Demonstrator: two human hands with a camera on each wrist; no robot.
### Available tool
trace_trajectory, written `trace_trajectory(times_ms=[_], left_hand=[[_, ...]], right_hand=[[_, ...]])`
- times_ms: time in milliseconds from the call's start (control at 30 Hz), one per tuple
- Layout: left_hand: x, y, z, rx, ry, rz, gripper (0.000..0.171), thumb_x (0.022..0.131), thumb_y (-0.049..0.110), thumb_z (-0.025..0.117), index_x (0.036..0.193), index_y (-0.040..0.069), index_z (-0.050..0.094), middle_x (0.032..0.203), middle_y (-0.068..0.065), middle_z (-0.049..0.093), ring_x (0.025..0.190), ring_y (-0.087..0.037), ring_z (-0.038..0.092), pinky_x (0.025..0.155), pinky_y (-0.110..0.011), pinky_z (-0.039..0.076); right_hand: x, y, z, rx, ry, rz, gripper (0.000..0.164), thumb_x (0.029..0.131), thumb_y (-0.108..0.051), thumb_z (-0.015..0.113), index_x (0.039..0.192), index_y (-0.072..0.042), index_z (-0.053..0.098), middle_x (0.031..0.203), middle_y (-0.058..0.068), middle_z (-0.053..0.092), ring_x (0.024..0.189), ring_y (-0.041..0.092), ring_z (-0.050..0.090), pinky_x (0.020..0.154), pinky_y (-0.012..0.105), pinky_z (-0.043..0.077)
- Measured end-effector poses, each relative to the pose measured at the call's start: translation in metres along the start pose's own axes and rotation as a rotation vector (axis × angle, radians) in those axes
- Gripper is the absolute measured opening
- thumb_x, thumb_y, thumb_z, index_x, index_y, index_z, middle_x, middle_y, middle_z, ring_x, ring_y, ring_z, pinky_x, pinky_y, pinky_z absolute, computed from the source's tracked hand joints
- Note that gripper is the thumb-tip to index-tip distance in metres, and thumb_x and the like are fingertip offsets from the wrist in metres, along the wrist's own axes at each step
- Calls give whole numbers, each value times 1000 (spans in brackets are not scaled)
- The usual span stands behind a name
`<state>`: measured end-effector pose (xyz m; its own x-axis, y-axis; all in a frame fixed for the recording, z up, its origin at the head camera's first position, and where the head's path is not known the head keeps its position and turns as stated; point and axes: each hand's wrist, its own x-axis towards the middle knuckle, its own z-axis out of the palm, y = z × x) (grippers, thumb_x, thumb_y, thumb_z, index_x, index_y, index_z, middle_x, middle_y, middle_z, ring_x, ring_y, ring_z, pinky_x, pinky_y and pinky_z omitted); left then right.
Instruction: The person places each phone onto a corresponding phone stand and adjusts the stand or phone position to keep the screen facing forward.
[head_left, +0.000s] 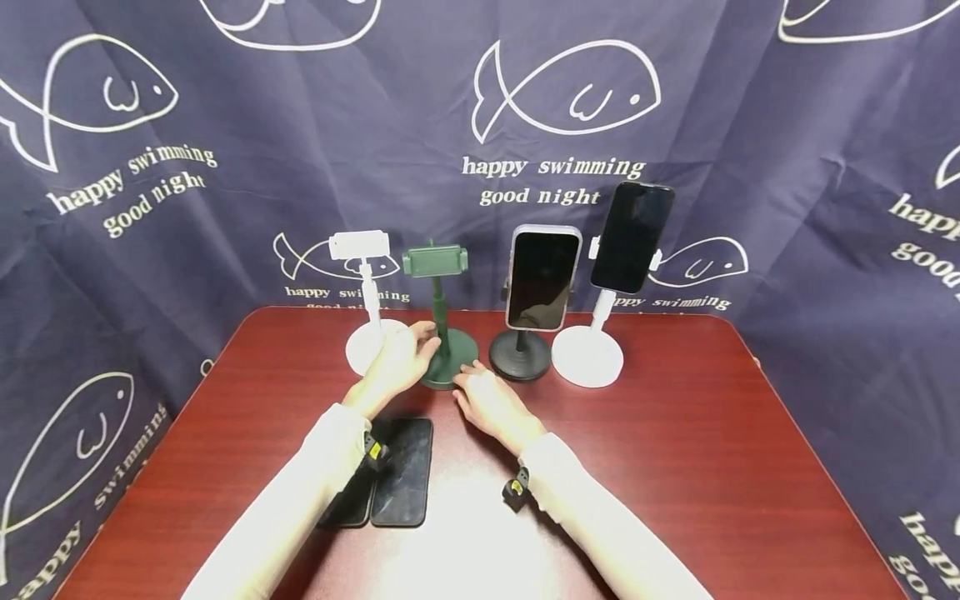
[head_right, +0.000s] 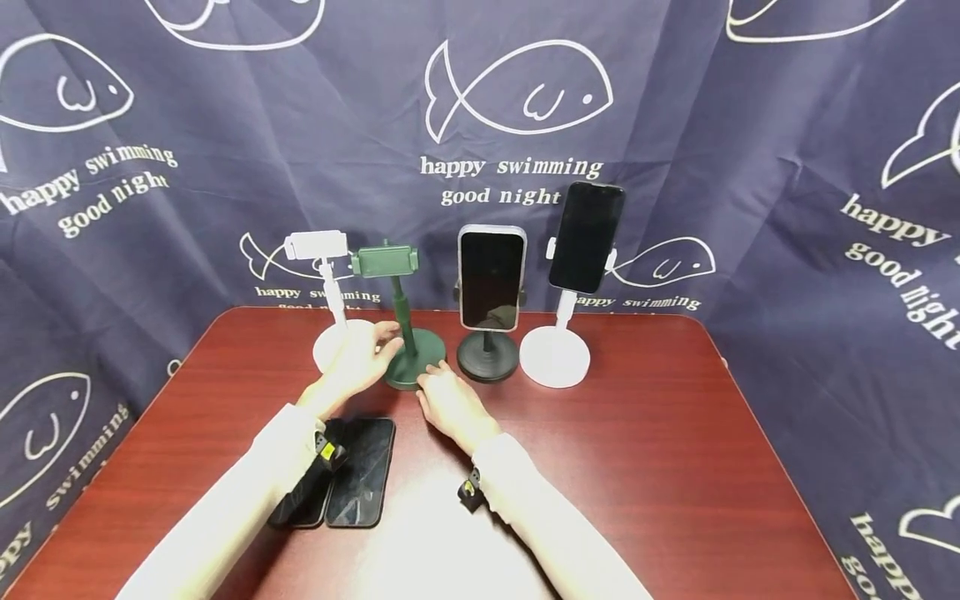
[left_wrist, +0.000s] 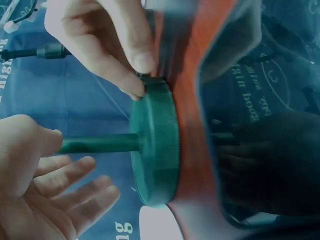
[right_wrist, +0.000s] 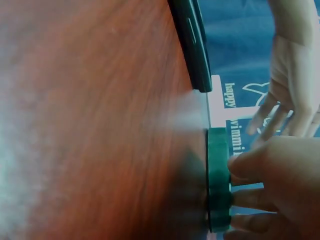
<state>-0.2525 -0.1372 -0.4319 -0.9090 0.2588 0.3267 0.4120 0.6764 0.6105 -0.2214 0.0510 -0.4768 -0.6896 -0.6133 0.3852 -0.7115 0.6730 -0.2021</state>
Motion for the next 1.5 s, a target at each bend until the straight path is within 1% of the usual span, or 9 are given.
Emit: trace_trajectory(times_ms=[167,300,400,600,800,1000,1200,1367,1500], left_hand=[[-17,-6,-1,64,-64,35,32,95,14,60,122,-4,59,115,-22,67,103,-29,65,90,-48,53],[-29,-6,-2,134,-127,94,31,96,15,60,121,-1,61,114,-16,68,99,-25,65,87,-45,54],[-40,-5,-2,179,-168,134,29,96,16,60,120,1,62,110,-13,69,95,-22,65,84,-44,54],[-65,-7,-3,255,-217,131,22,94,14,62,114,4,65,99,-6,70,87,-17,63,80,-42,54],[-72,-7,-5,255,-225,150,9,93,13,63,100,11,68,82,6,64,74,-10,59,70,-36,53],[-78,-12,-7,244,-240,149,6,92,13,65,94,13,70,81,8,66,72,-6,59,68,-34,54],[-82,-17,-13,232,-235,131,6,91,12,65,94,13,71,83,8,68,74,-7,61,71,-35,54],[-86,-20,-16,214,-258,120,7,90,12,67,95,11,71,85,5,69,76,-8,62,72,-36,55],[-87,-20,-14,218,-286,133,6,89,17,69,93,13,71,84,8,68,77,-7,62,73,-35,55]], right_hand=[[-10,-8,-4,32,4,-25,8,90,-11,65,94,-5,67,110,16,68,109,30,61,98,43,49],[-20,-16,-9,51,-5,-67,3,89,-11,66,87,-8,66,92,6,67,91,23,62,83,38,54],[-30,-24,-10,65,-6,-111,5,87,-9,67,84,-8,65,83,3,63,84,23,60,87,40,53],[-48,-48,-12,133,-61,-156,7,87,-12,68,88,-4,69,94,11,65,93,27,62,92,42,51],[-65,-68,-20,199,-130,-147,13,90,-14,66,95,-4,71,103,14,69,103,28,63,95,39,51],[-76,-81,-26,294,-134,-84,8,89,-17,68,93,-10,70,83,-2,65,80,9,60,73,26,53],[-77,-90,-24,394,-186,-36,13,87,-18,68,80,-18,57,65,-15,50,59,-3,47,54,14,40],[-77,-99,-20,381,-237,2,22,84,-25,72,90,-13,55,66,-11,50,58,0,47,53,15,40],[-76,-104,-15,399,-255,87,45,80,-31,77,111,-9,53,81,-5,61,70,2,55,64,20,48]])
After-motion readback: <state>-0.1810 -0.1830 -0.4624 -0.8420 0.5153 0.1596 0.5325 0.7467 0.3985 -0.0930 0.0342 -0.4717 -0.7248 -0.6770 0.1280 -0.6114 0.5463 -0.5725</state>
